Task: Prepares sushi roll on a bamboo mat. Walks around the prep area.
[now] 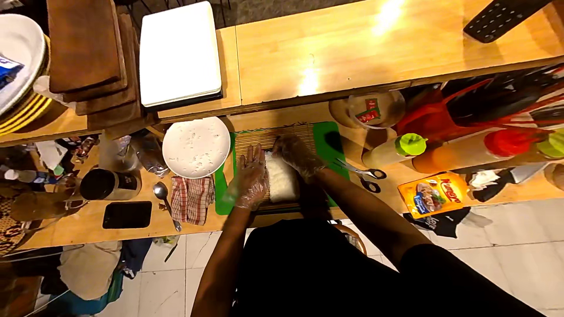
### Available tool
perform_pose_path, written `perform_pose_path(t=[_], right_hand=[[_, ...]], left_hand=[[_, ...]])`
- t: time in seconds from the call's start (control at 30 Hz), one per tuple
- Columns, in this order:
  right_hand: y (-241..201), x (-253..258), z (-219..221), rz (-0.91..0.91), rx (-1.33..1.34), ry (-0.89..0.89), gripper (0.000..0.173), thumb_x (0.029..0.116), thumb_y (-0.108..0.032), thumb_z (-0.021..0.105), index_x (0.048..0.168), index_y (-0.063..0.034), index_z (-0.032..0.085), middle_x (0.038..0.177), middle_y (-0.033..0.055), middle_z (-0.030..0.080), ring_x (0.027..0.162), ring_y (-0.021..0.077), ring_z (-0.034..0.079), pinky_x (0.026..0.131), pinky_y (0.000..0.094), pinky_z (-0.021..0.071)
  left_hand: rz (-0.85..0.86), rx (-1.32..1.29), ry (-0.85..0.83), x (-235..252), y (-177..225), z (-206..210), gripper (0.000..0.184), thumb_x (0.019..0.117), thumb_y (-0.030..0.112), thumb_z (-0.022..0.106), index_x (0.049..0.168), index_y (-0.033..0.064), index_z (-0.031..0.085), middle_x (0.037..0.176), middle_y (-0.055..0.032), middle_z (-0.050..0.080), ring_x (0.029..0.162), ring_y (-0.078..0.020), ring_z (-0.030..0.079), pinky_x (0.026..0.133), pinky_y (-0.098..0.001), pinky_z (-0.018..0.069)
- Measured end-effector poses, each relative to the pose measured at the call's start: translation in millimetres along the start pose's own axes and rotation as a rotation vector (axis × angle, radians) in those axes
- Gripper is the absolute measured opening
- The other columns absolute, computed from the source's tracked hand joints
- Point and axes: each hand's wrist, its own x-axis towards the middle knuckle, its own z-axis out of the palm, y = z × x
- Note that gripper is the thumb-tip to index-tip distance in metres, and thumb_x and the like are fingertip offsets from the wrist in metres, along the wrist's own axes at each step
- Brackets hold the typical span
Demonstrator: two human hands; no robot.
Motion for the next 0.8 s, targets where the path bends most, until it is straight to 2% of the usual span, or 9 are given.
perform_pose_path(t=[0.13, 0.2, 0.3, 0.43, 0.57, 0.67, 0.8], right_hand=[[-13, 2, -17, 0.043, -0.084, -0.076, 0.016, 0.097, -0.018, 0.067, 0.101, -0.0064, 0.076, 0.106, 0.0142, 0.073, 0.107, 0.0298, 0.068, 0.1, 0.0494, 0.0522], [-19, -1, -15, 0.042, -0.101, -0.067, 0.021, 0.096, -0.023, 0.069, 0.106, -0.0056, 0.075, 0.109, 0.0151, 0.072, 0.108, 0.0301, 0.067, 0.1, 0.0492, 0.0528], [-19, -5, -5, 0.054, -0.041, -0.025, 0.017, 0.0963, -0.016, 0.066, 0.103, -0.0011, 0.072, 0.106, 0.0183, 0.069, 0.105, 0.0318, 0.066, 0.096, 0.0482, 0.0532], [-12, 5, -16, 0.062, 0.026, -0.072, 0.014, 0.0956, -0.015, 0.068, 0.1, -0.0038, 0.075, 0.107, 0.0152, 0.071, 0.105, 0.0284, 0.067, 0.098, 0.0479, 0.053], [-19, 8, -24, 0.133, -0.03, -0.108, 0.012, 0.0949, -0.013, 0.069, 0.101, -0.0055, 0.077, 0.109, 0.0146, 0.072, 0.107, 0.0289, 0.068, 0.1, 0.0489, 0.0526], [-16, 9, -13, 0.092, -0.132, -0.095, 0.016, 0.0975, -0.015, 0.064, 0.101, -0.0031, 0.075, 0.109, 0.0176, 0.07, 0.11, 0.0328, 0.066, 0.101, 0.0497, 0.0512], [-14, 15, -17, 0.014, -0.143, -0.113, 0.017, 0.098, -0.014, 0.064, 0.098, -0.002, 0.075, 0.11, 0.018, 0.071, 0.112, 0.0323, 0.065, 0.104, 0.0472, 0.0486]], left_hand=[[-0.011, 0.007, -0.006, 2, -1, 2, 0.06, 0.1073, 0.031, 0.033, 0.163, 0.0098, 0.027, 0.172, -0.0037, 0.017, 0.16, -0.0231, 0.005, 0.128, -0.0563, 0.0062], [-0.012, 0.001, 0.006, 3, -1, 2, 0.06, 0.1074, 0.031, 0.032, 0.163, 0.0098, 0.026, 0.172, -0.0037, 0.017, 0.159, -0.0227, 0.006, 0.128, -0.0563, 0.0066], [-0.006, 0.008, -0.013, 2, 0, 0, 0.061, 0.1069, 0.031, 0.032, 0.163, 0.0094, 0.023, 0.173, -0.0035, 0.013, 0.16, -0.0227, 0.004, 0.128, -0.0562, 0.0054], [0.001, 0.018, 0.001, 2, -1, 2, 0.061, 0.1068, 0.031, 0.032, 0.163, 0.0086, 0.025, 0.172, -0.0042, 0.014, 0.16, -0.0237, 0.004, 0.128, -0.0562, 0.0063], [-0.007, 0.029, -0.007, 3, -2, 1, 0.061, 0.1074, 0.032, 0.031, 0.163, 0.0092, 0.024, 0.172, -0.0037, 0.015, 0.16, -0.023, 0.005, 0.128, -0.0556, 0.0069], [-0.005, 0.015, 0.002, 3, -2, 2, 0.06, 0.1069, 0.031, 0.033, 0.163, 0.0101, 0.026, 0.172, -0.0036, 0.015, 0.16, -0.0229, 0.005, 0.128, -0.056, 0.0069], [-0.005, 0.017, 0.006, 4, -2, 2, 0.06, 0.1069, 0.031, 0.033, 0.163, 0.009, 0.026, 0.172, -0.0041, 0.016, 0.159, -0.0229, 0.007, 0.128, -0.0555, 0.0078]])
